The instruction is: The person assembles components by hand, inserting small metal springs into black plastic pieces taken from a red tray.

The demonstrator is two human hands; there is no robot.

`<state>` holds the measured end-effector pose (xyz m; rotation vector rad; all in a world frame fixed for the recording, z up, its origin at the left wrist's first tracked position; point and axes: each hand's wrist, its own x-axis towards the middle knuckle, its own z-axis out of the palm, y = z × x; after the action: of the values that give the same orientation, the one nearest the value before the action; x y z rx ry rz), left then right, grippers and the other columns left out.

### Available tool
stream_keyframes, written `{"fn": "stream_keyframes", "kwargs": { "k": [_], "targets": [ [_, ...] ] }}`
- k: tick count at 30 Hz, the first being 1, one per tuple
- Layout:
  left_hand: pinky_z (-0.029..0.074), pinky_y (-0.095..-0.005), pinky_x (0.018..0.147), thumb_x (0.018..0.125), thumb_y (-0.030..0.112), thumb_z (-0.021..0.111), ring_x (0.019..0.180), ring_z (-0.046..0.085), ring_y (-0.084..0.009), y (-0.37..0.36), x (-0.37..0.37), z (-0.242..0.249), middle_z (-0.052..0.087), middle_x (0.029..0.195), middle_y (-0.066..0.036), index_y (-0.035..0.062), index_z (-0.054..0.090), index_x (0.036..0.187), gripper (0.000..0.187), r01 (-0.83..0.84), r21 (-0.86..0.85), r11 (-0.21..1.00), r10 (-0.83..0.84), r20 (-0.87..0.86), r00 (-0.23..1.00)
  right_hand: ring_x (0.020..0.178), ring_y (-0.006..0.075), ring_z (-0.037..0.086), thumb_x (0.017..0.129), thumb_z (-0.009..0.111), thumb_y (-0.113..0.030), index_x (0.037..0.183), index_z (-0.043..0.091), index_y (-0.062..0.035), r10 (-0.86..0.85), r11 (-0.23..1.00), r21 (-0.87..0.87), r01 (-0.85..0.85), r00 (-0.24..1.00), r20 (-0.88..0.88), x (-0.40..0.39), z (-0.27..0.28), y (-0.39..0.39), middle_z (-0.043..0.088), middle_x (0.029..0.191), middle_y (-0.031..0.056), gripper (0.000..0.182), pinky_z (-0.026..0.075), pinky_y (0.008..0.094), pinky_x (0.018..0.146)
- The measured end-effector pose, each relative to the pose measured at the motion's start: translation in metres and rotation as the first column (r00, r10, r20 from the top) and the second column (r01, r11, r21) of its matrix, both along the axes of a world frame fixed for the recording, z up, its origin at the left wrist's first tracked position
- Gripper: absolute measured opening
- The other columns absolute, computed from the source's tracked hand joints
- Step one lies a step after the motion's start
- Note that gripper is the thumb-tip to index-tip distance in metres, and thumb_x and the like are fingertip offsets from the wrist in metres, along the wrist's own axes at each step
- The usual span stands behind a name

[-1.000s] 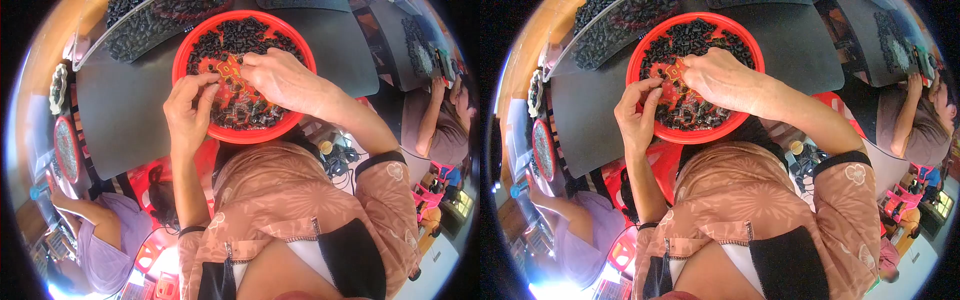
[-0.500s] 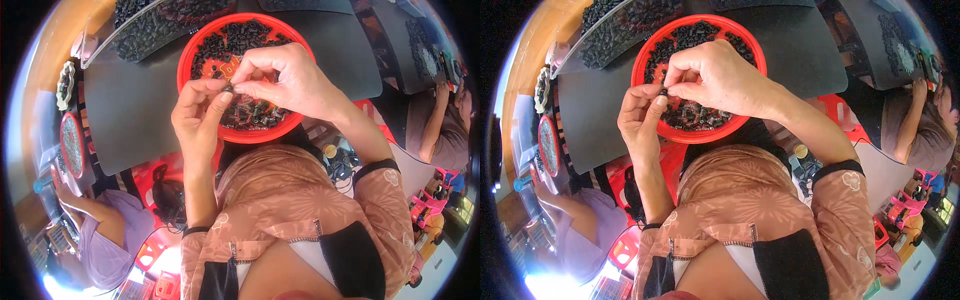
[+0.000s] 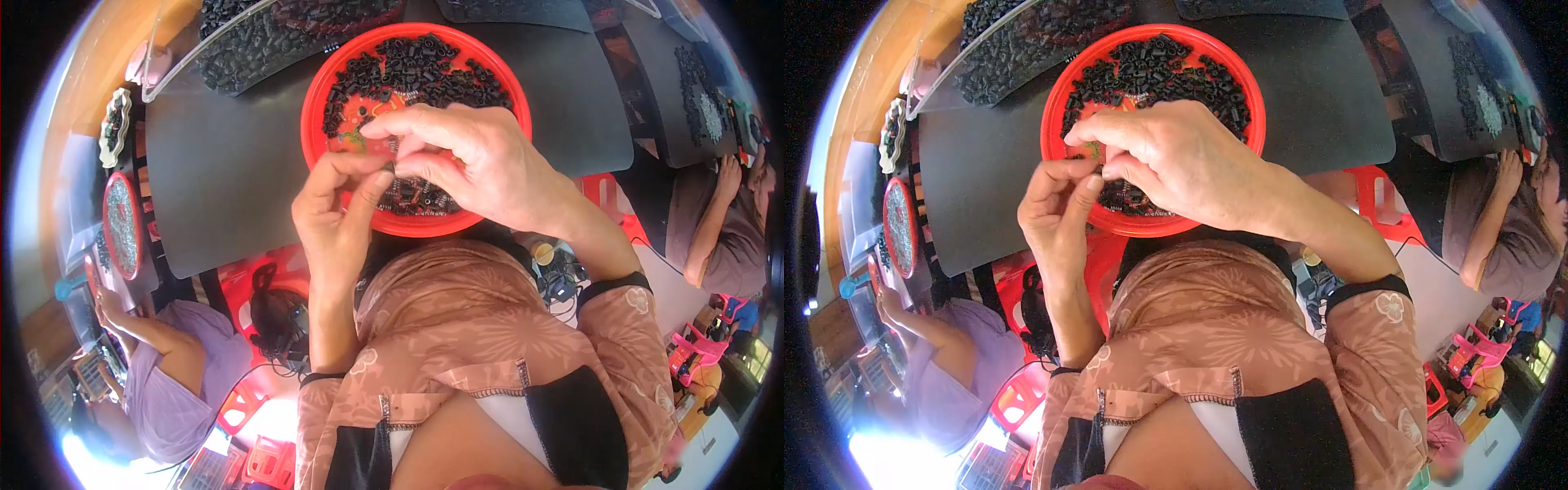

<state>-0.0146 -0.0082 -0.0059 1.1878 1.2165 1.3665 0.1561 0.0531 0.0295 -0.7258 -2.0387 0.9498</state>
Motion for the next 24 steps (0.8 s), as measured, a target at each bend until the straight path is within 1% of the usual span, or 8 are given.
{"fn": "stream_keyframes", "kwargs": {
  "k": [5, 9, 11, 13, 15, 18, 20, 24],
  "targets": [
    [0.049, -0.0237, 0.076, 0.086, -0.006, 0.065, 0.083, 0.062, -0.0096, -0.011, 0.002, -0.005, 0.067, 0.091, -0.005, -0.0023, 0.062, 0.095, 0.011, 0.131, -0.087, 0.987, -0.112, 0.201, 0.973, 0.069, 0.021, 0.068, 0.08, 0.069, 0.001, 0.109, 0.061, -0.0015, 0.018, 0.989, -0.148, -0.025, 0.998, -0.052, 0.008, -0.002, -0.008, 0.067, 0.076, 0.0111, 0.03, 0.052, 0.0307, 0.061],
    [0.049, -0.0248, 0.072, 0.084, 0.001, 0.068, 0.078, 0.063, -0.0144, -0.014, 0.003, -0.004, 0.066, 0.086, -0.01, -0.0001, 0.059, 0.089, 0.011, 0.295, -0.084, 0.952, -0.237, 0.41, 0.881, 0.069, 0.0079, 0.064, 0.081, 0.073, -0.004, 0.106, 0.063, 0.0006, 0.097, 0.851, -0.501, -0.156, 0.985, -0.142, 0.017, 0.001, -0.007, 0.067, 0.074, 0.0045, 0.027, 0.049, 0.023, 0.061],
    [0.048, -0.0243, 0.07, 0.085, 0.005, 0.069, 0.078, 0.062, -0.0139, -0.013, 0.007, -0.006, 0.065, 0.086, -0.008, 0.0016, 0.058, 0.092, 0.014, 0.276, -0.06, 0.959, -0.22, 0.452, 0.864, 0.07, 0.0038, 0.061, 0.083, 0.074, -0.006, 0.106, 0.063, 0.0014, 0.122, 0.793, -0.577, -0.195, 0.979, -0.163, 0.022, -0.001, -0.005, 0.066, 0.074, 0.0022, 0.026, 0.048, 0.0199, 0.062],
    [0.051, -0.0262, 0.077, 0.085, 0.003, 0.069, 0.084, 0.065, -0.014, -0.01, 0.011, -0.004, 0.067, 0.089, -0.006, 0.0011, 0.059, 0.095, 0.014, 0.228, -0.026, 0.973, -0.182, 0.516, 0.837, 0.074, 0.004, 0.062, 0.086, 0.071, -0.008, 0.098, 0.067, 0.0017, -0.014, 0.802, -0.583, -0.126, 0.973, -0.228, 0.022, -0.005, -0.004, 0.069, 0.081, 0.0042, 0.016, 0.048, 0.0195, 0.064],
    [0.046, -0.0237, 0.071, 0.089, 0.005, 0.065, 0.076, 0.059, -0.0116, -0.001, 0.01, -0.012, 0.066, 0.089, -0.008, 0.0033, 0.058, 0.098, 0.012, 0.154, 0.004, 0.988, -0.137, 0.482, 0.865, 0.076, 0.0037, 0.063, 0.087, 0.069, -0.01, 0.092, 0.069, 0.0011, -0.135, 0.853, -0.518, 0.061, 0.985, -0.106, 0.032, -0.005, 0.008, 0.071, 0.086, 0.0042, 0.012, 0.049, 0.02, 0.065],
    [0.041, -0.0232, 0.066, 0.091, 0.008, 0.063, 0.071, 0.051, -0.0093, 0.008, 0.008, -0.017, 0.064, 0.087, -0.007, 0.0051, 0.058, 0.1, 0.011, 0.108, 0.015, 0.994, -0.098, 0.554, 0.827, 0.067, 0.0159, 0.065, 0.084, 0.069, -0.01, 0.091, 0.069, -0.0012, -0.247, 0.949, -0.152, 0.276, 0.951, 0.184, 0.045, -0.019, 0.018, 0.068, 0.08, 0.0087, 0.011, 0.05, 0.0273, 0.063],
    [0.039, -0.0235, 0.065, 0.092, 0.009, 0.063, 0.07, 0.047, -0.009, 0.012, 0.008, -0.019, 0.062, 0.086, -0.006, 0.0061, 0.058, 0.101, 0.01, 0.086, 0.011, 0.996, -0.074, 0.623, 0.779, 0.069, 0.0299, 0.063, 0.081, 0.069, -0.01, 0.088, 0.068, -0.0028, -0.252, 0.961, -0.049, 0.271, 0.938, 0.238, 0.048, -0.029, 0.019, 0.063, 0.078, 0.0129, 0.011, 0.05, 0.0373, 0.064],
    [0.037, -0.0238, 0.067, 0.093, 0.012, 0.061, 0.072, 0.044, -0.0103, 0.013, 0.004, -0.023, 0.058, 0.089, -0.006, 0.0065, 0.059, 0.103, 0.012, 0.063, 0.038, 0.997, -0.072, 0.693, 0.717, 0.08, 0.0329, 0.063, 0.081, 0.066, -0.011, 0.087, 0.068, -0.0036, -0.253, 0.967, 0.112, 0.228, 0.905, 0.342, 0.046, -0.035, 0.02, 0.063, 0.085, 0.0114, 0.01, 0.049, 0.0431, 0.069]
  ]
}}
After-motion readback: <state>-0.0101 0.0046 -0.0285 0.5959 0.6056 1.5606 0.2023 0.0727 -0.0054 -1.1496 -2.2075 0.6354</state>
